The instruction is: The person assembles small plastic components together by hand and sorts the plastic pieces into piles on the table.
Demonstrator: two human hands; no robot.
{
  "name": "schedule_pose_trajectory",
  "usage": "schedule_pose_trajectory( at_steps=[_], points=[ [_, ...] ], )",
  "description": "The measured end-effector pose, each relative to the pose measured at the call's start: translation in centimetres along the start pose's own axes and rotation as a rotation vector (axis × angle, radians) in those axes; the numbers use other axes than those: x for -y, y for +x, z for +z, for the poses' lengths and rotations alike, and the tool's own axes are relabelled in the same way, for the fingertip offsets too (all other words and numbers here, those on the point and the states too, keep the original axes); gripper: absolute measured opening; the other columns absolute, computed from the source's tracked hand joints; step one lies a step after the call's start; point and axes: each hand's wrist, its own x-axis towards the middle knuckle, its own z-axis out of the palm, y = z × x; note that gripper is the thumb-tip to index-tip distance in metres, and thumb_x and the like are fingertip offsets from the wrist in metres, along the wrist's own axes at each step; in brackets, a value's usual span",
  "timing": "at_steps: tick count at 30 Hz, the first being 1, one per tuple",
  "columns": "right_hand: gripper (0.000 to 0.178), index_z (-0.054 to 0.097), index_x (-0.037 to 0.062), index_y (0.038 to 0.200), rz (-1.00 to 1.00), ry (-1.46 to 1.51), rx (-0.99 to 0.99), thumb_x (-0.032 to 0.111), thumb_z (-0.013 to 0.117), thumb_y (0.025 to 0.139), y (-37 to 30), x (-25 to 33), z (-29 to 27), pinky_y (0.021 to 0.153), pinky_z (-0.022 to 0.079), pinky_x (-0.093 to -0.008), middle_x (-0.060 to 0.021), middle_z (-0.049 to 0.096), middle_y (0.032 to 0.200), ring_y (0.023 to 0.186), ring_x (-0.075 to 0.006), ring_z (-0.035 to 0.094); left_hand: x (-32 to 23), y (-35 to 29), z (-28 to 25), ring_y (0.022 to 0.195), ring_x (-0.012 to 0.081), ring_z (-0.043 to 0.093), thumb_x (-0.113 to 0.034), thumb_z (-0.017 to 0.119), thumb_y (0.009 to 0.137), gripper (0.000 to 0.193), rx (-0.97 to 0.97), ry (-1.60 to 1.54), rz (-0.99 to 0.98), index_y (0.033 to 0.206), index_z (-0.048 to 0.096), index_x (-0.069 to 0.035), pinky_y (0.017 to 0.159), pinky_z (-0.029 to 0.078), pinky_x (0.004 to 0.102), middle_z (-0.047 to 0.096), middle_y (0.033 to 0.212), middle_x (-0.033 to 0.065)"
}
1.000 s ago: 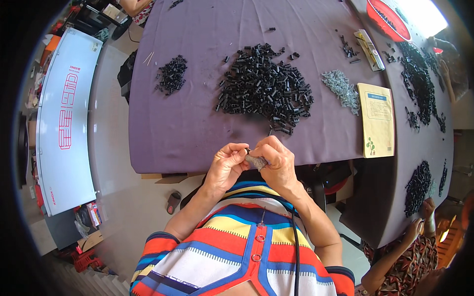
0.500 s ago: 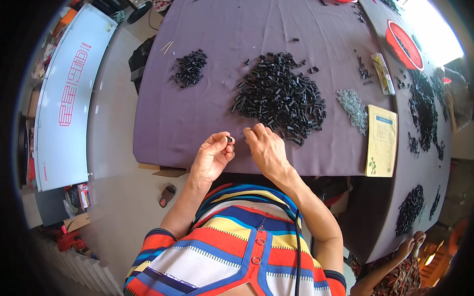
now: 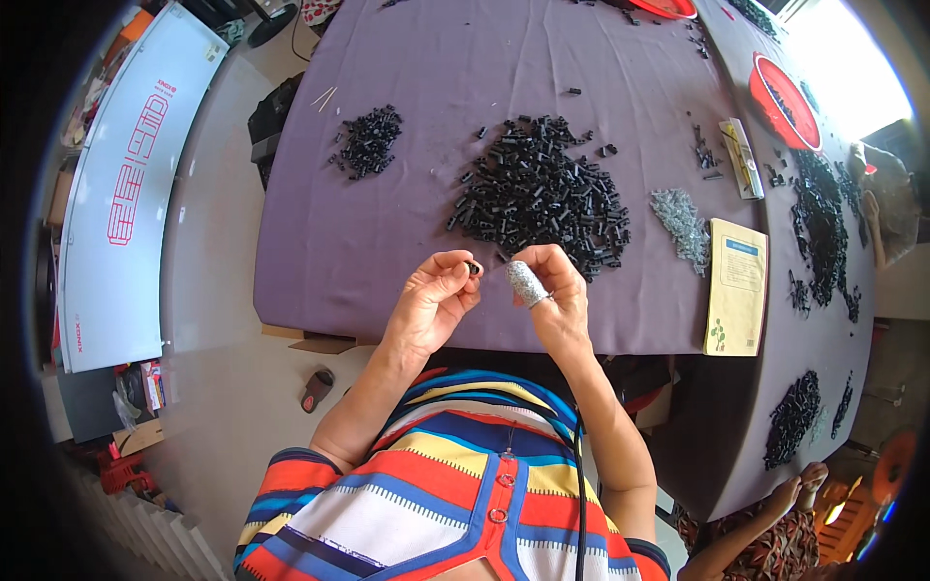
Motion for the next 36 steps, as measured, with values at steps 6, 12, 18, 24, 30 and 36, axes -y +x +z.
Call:
schedule_pose_trajectory(
  at_steps=[6, 12, 18, 24, 30, 36],
  points=[
    [0.012, 0.054, -0.0012, 0.098, -0.122, 0.1, -0.044, -0.006, 0.055, 0.087, -1.4, 0.9, 0.4, 0.075, 0.052, -0.027, -0.0081, 0.06, 0.093, 0.079, -0.0151, 0.064, 1.4, 0.7, 1.3, 0.076, 0.0127, 0.062, -0.001, 0.064, 0.085, 0.017, 0.059, 0.057, 0.013, 0.102, 0.064, -0.006, 0.072, 0.052, 0.0273, 0.068, 0.093, 0.0074],
    [0.014, 0.055, -0.0028, 0.096, -0.206, -0.029, -0.135, -0.011, 0.056, 0.085, -2.1, 0.8, 0.0, 0.073, 0.052, -0.0242, -0.0072, 0.062, 0.091, 0.081, -0.013, 0.064, 1.7, 0.9, 2.3, 0.074, 0.0119, 0.061, 0.0, 0.063, 0.086, 0.018, 0.059, 0.134, 0.068, 0.103, 0.064, -0.006, 0.071, 0.052, 0.0269, 0.067, 0.095, 0.0073],
    [0.024, 0.057, 0.0002, 0.091, -0.442, -0.307, -0.162, -0.014, 0.062, 0.073, -2.0, -0.1, -0.6, 0.067, 0.049, -0.0268, -0.0101, 0.061, 0.084, 0.074, -0.018, 0.061, 2.0, 0.9, 2.5, 0.079, 0.0118, 0.062, -0.001, 0.062, 0.086, 0.019, 0.106, 0.16, 0.06, 0.104, 0.065, -0.007, 0.074, 0.052, 0.0274, 0.067, 0.096, 0.0088],
    [0.03, 0.059, 0.0015, 0.09, -0.537, -0.4, -0.178, -0.015, 0.063, 0.066, -2.0, 0.0, -0.6, 0.066, 0.049, -0.0281, -0.0111, 0.061, 0.085, 0.074, -0.0223, 0.062, 2.4, 0.9, 2.6, 0.077, 0.0116, 0.061, -0.002, 0.062, 0.087, 0.019, 0.122, 0.157, 0.078, 0.105, 0.065, -0.007, 0.07, 0.05, 0.0252, 0.068, 0.096, 0.0084],
    [0.031, 0.061, 0.0026, 0.09, -0.588, -0.497, -0.185, -0.015, 0.063, 0.064, -2.0, 0.7, -0.7, 0.065, 0.05, -0.0297, -0.0109, 0.062, 0.086, 0.075, -0.0247, 0.062, 2.7, 1.0, 2.7, 0.076, 0.0114, 0.06, -0.003, 0.062, 0.087, 0.019, 0.119, 0.182, 0.086, 0.105, 0.066, -0.007, 0.069, 0.049, 0.0252, 0.068, 0.095, 0.0074],
    [0.033, 0.061, 0.0031, 0.089, -0.671, -0.631, -0.177, -0.013, 0.063, 0.061, -1.9, 1.1, -0.9, 0.063, 0.051, -0.0323, -0.0114, 0.061, 0.085, 0.074, -0.027, 0.062, 3.0, 1.1, 2.5, 0.077, 0.0118, 0.061, -0.003, 0.062, 0.087, 0.019, 0.108, 0.189, 0.071, 0.105, 0.066, -0.007, 0.069, 0.049, 0.0247, 0.068, 0.094, 0.0074]
  ],
)
